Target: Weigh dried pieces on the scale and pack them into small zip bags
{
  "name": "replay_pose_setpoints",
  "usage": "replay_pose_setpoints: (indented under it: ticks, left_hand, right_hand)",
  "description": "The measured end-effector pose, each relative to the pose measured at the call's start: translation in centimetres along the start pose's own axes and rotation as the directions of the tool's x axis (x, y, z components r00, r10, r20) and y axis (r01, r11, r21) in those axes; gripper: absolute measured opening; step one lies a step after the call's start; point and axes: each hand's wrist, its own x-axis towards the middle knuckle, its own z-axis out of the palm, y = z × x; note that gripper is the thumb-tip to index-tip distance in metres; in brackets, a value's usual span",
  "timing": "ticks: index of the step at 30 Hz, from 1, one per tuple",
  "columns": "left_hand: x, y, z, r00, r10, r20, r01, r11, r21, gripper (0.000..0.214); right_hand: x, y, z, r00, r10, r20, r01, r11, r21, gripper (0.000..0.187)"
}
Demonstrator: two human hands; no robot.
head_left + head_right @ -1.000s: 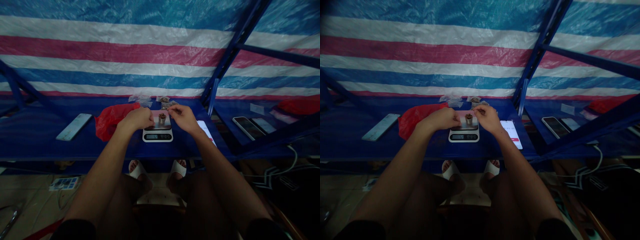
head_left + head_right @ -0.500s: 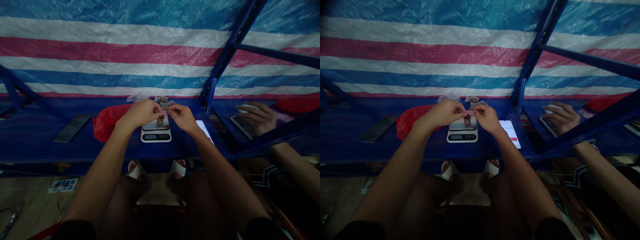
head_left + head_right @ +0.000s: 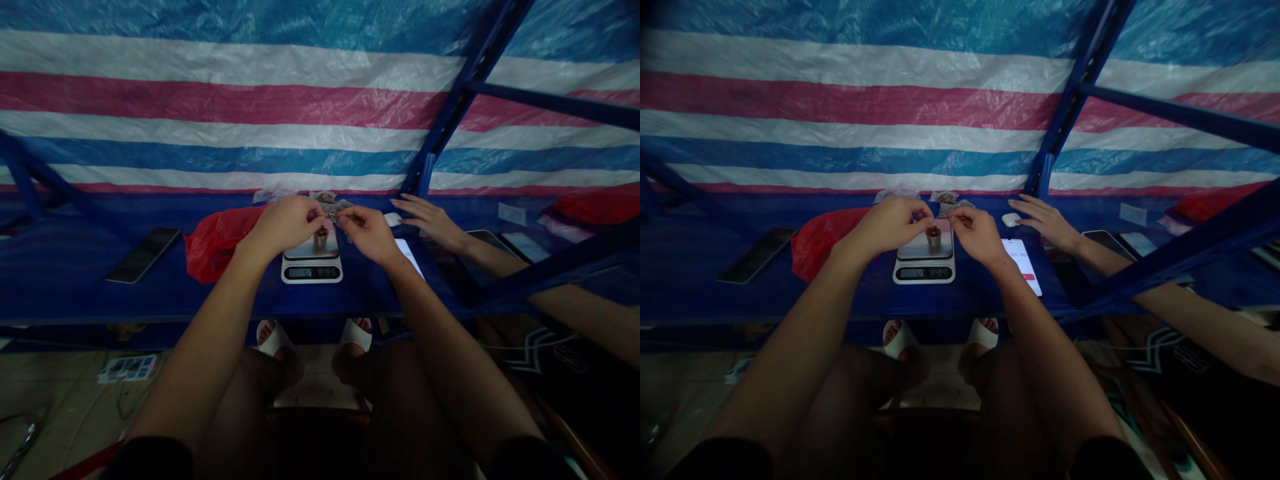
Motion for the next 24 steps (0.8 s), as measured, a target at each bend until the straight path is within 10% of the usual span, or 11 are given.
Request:
replay_pose_setpoints:
  ticks: [12, 18, 24]
  left_hand:
    - [-3.2, -3.5, 1.6, 0.988, -0.124, -0.094, 0.109, 0.983, -0.151, 0.023]
    - [-4.5, -4.3, 2.3, 0.961, -0.201, -0.191, 0.170, 0.971, -0.166, 0.024]
    - [-4.7, -5.2, 2.7, 0.943, -0.245, -0.224, 0.207, 0.961, -0.182, 0.025]
  right_hand:
    - [0.4, 2.4, -1.5, 0.994, 0.078, -0.079, -0.097, 0.955, -0.281, 0.025]
    - [1.9, 5.9, -5.9, 0.930, 0.149, -0.337, -0.347, 0.661, -0.665, 0.046]
    - [2.0, 8.1, -7.3, 0.858, 0.352, -0.375, -0.509, 0.482, -0.713, 0.048]
